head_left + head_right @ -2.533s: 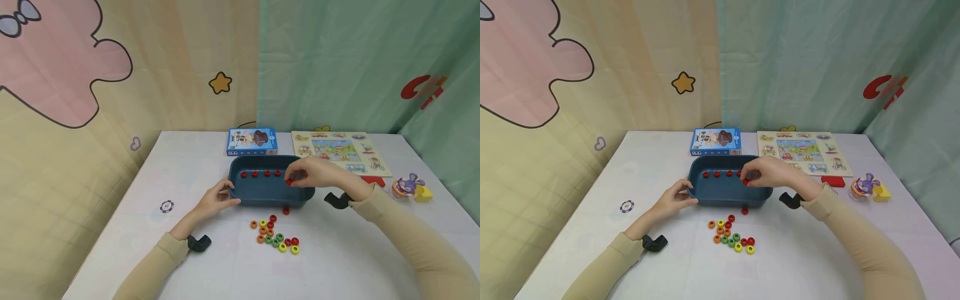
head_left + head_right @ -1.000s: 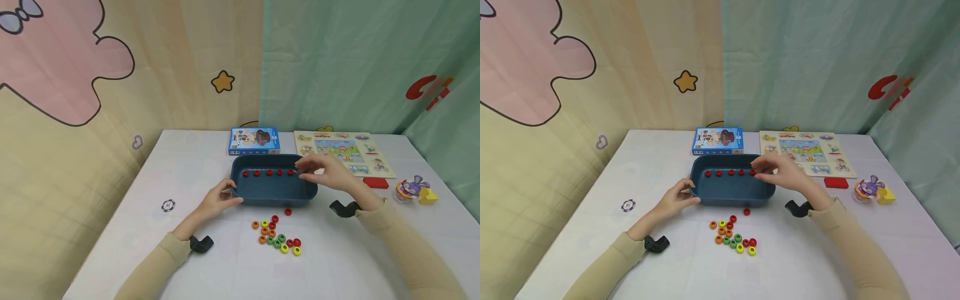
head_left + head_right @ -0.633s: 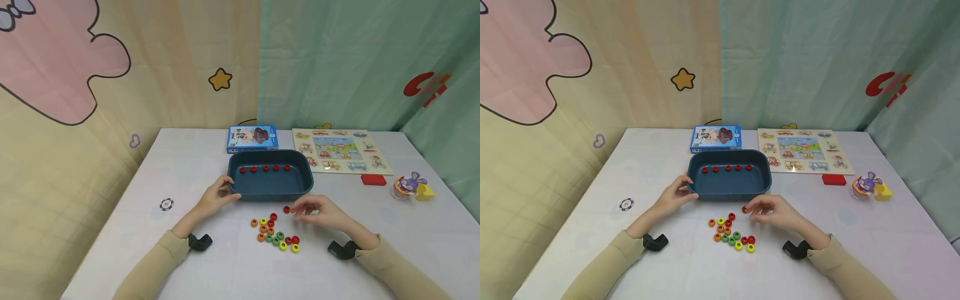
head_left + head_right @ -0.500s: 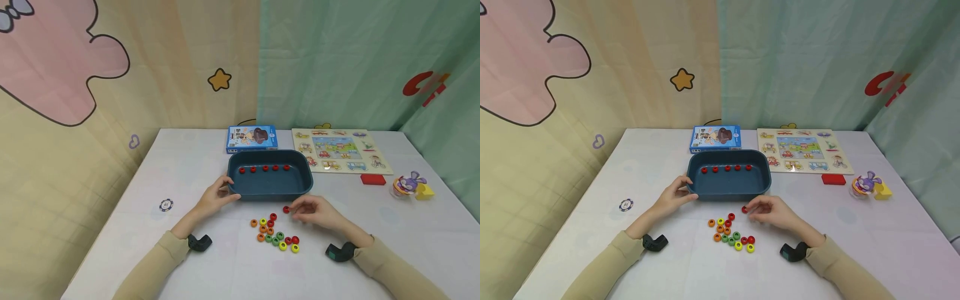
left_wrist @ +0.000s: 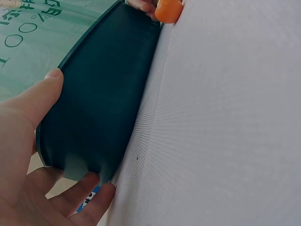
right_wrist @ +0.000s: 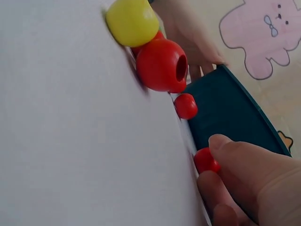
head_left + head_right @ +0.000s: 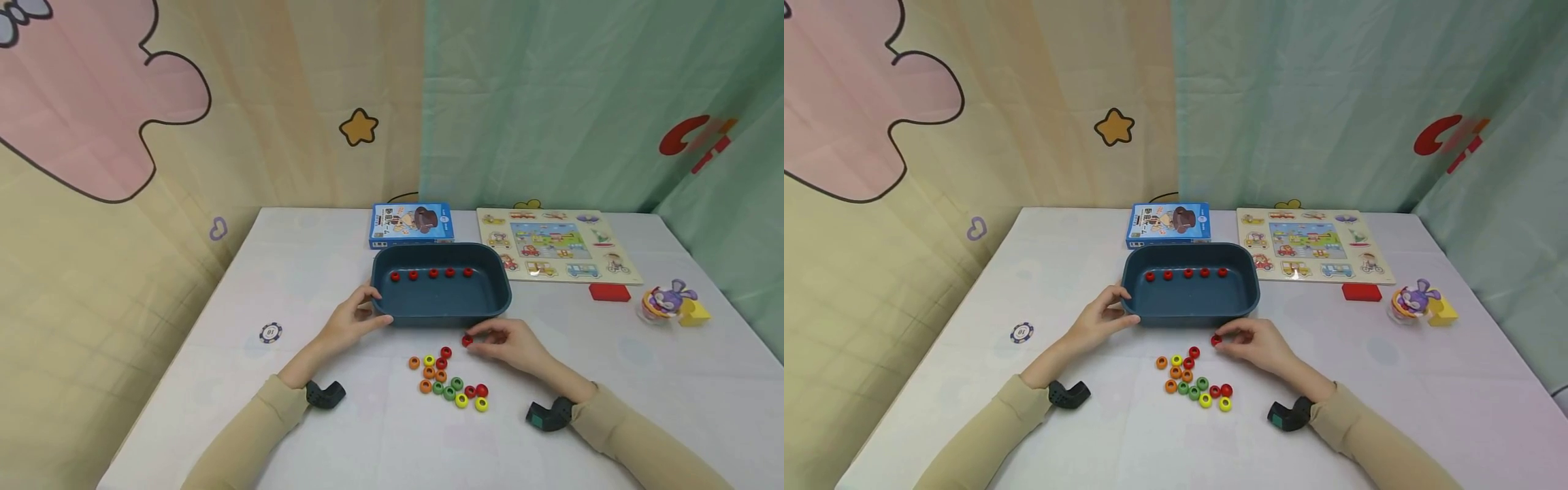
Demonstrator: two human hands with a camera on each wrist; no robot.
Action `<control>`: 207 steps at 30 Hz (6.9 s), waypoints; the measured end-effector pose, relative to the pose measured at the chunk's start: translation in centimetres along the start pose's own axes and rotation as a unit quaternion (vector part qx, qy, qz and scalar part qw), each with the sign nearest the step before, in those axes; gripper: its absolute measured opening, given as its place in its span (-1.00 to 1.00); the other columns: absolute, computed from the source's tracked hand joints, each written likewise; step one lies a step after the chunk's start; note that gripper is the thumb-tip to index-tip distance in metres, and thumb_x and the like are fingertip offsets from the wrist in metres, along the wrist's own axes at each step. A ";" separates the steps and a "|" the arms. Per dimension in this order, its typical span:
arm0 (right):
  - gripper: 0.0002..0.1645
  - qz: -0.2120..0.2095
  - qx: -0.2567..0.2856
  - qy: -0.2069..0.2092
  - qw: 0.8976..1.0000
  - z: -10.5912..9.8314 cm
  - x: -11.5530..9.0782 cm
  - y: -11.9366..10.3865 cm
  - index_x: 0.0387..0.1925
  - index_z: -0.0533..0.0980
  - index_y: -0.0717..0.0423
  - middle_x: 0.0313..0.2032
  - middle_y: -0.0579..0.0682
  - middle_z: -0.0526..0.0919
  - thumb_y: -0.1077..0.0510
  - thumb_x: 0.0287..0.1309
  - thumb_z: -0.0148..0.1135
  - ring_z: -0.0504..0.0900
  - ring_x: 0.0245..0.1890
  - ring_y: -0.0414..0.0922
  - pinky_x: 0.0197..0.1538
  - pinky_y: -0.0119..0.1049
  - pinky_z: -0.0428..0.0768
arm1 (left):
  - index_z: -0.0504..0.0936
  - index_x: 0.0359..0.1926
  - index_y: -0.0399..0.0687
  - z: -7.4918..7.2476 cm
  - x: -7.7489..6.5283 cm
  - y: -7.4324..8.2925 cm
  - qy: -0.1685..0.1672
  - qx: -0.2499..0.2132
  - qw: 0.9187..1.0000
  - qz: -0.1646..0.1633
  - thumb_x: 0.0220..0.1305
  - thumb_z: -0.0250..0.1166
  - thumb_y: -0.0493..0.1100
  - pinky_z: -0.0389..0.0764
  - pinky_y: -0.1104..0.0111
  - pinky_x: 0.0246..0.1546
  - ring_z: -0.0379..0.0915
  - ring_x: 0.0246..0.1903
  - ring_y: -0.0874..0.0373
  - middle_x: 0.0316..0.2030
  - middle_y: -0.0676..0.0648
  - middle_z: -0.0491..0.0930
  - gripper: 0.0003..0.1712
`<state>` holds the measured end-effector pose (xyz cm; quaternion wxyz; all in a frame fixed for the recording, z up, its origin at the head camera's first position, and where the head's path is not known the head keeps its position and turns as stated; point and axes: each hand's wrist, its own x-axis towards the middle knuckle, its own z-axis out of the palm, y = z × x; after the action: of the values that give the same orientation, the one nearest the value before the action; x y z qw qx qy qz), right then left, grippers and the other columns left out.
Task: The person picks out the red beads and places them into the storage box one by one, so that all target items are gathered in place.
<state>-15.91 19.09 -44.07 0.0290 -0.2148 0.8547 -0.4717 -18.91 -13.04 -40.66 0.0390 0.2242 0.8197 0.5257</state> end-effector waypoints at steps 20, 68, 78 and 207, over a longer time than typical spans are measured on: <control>-0.66 -0.191 0.054 -0.099 0.975 -2.7 2.6 -6.8 -0.19 0.55 0.11 -0.31 -0.07 0.64 0.28 -0.12 0.35 0.57 -0.47 -0.21 -0.52 -0.37 0.54 | 0.34 -0.08 -0.26 -0.2 0.0 0.1 0.006 0.001 1.000 0.013 0.06 0.32 -0.14 0.37 0.02 0.01 0.28 0.08 -0.07 0.26 -0.31 0.09 -0.52; -0.76 -0.155 -0.261 -0.282 0.910 3.3 19.0 -4.8 -0.27 0.58 -0.06 -0.34 -0.24 0.60 0.25 -0.04 0.29 0.51 -0.36 -0.35 -0.18 -0.52 0.50 | 0.35 -0.11 -0.31 -0.2 -0.3 0.1 -0.013 -0.018 1.000 0.020 0.05 0.33 -0.18 0.37 0.02 0.01 0.22 0.13 -0.08 0.29 -0.27 0.03 -0.54; -0.69 -0.143 -0.113 -0.251 0.951 0.1 17.6 -5.8 -0.15 0.53 0.11 -0.19 0.02 0.60 0.23 0.00 0.28 0.57 -0.22 -0.22 -0.17 -0.39 0.55 | 0.35 -0.11 -0.32 -0.1 -0.4 0.1 -0.016 -0.014 1.000 0.014 0.05 0.33 -0.17 0.37 0.03 0.01 0.20 0.14 -0.08 0.28 -0.26 0.05 -0.53; -0.57 -0.030 0.113 -0.223 0.968 -4.5 12.6 -6.0 -0.03 0.47 0.21 -0.09 0.06 0.58 0.17 0.03 0.26 0.59 -0.23 0.01 -0.18 -0.01 0.54 | 0.37 -0.13 -0.31 0.0 -0.6 -0.2 -0.011 -0.020 0.999 0.026 0.02 0.35 -0.20 0.41 0.03 -0.04 0.27 0.09 -0.08 0.24 -0.28 0.15 -0.55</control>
<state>-26.43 14.92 -34.70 0.2289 -0.3354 0.7609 -0.5061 -18.44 -13.33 -40.99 0.0384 0.2506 0.8023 0.5405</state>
